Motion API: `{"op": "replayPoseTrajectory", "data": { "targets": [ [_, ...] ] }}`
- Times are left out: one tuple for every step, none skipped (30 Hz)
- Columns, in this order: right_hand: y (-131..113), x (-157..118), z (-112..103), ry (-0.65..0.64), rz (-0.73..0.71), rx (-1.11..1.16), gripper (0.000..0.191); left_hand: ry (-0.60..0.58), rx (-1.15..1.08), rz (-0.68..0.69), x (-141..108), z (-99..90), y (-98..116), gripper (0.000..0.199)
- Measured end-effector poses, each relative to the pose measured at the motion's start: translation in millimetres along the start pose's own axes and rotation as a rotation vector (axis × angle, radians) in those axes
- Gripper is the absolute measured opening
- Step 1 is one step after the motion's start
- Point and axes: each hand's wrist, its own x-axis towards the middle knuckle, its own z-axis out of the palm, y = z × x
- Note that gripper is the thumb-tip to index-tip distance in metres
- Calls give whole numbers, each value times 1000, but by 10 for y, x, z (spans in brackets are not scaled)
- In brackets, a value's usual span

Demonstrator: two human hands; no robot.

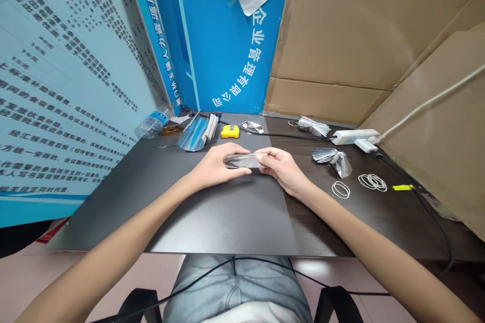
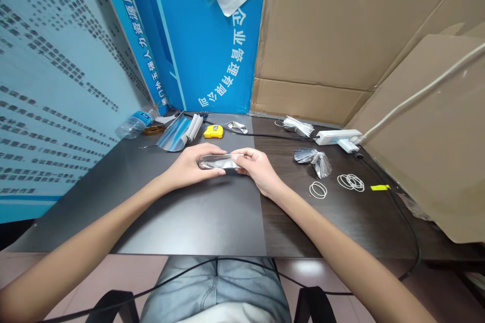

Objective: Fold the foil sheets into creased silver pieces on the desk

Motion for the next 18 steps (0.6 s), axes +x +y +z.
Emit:
{"op": "replayPoseTrajectory", "data": {
  "targets": [
    [0,-6,2,5,-3,8,43,3,31,40,-8,9,-1,48],
    [0,-12,3,5,-9,14,43,1,56,63,-15,18,-4,48],
    [-1,-19,3,-3,-18,20,44,1,73,71,-20,27,-8,46],
    [-4,-28,2,-17,-31,26,45,7,80,71,-25,37,-13,43],
    [-8,-38,1,-37,-50,32,48,19,78,68,-30,48,-17,41],
    [-14,-49,1,-61,-78,37,51,36,70,70,-35,60,-21,40],
    [-22,-63,0,-85,-115,35,55,53,57,76,-41,73,-25,39],
    [-31,-78,0,-105,-155,26,58,68,44,84,-48,86,-29,39],
    [-42,-95,1,-120,-196,11,60,81,35,93,-56,99,-33,38],
    [-55,-113,1,-130,-232,-11,59,93,32,107,-64,112,-37,38],
    [-68,-132,1,-136,-262,-38,58,104,35,122,-73,123,-42,37],
    [-81,-150,0,-137,-284,-68,56,113,38,136,-81,133,-47,37],
    [-92,-166,-2,-135,-302,-97,54,119,39,148,-89,141,-51,37],
    [-101,-180,-5,-133,-323,-122,53,123,35,157,-95,149,-53,38],
    [-108,-190,-8,-129,-352,-146,51,124,24,165,-99,155,-52,37],
    [-111,-197,-12,-126,-390,-172,48,125,7,171,-101,161,-47,36],
    [-113,-202,-17,-121,-438,-201,46,131,-15,173,-102,168,-37,34],
    [-113,-206,-22,-117,-491,-235,43,143,-46,172,-102,177,-21,31]
  ]
}}
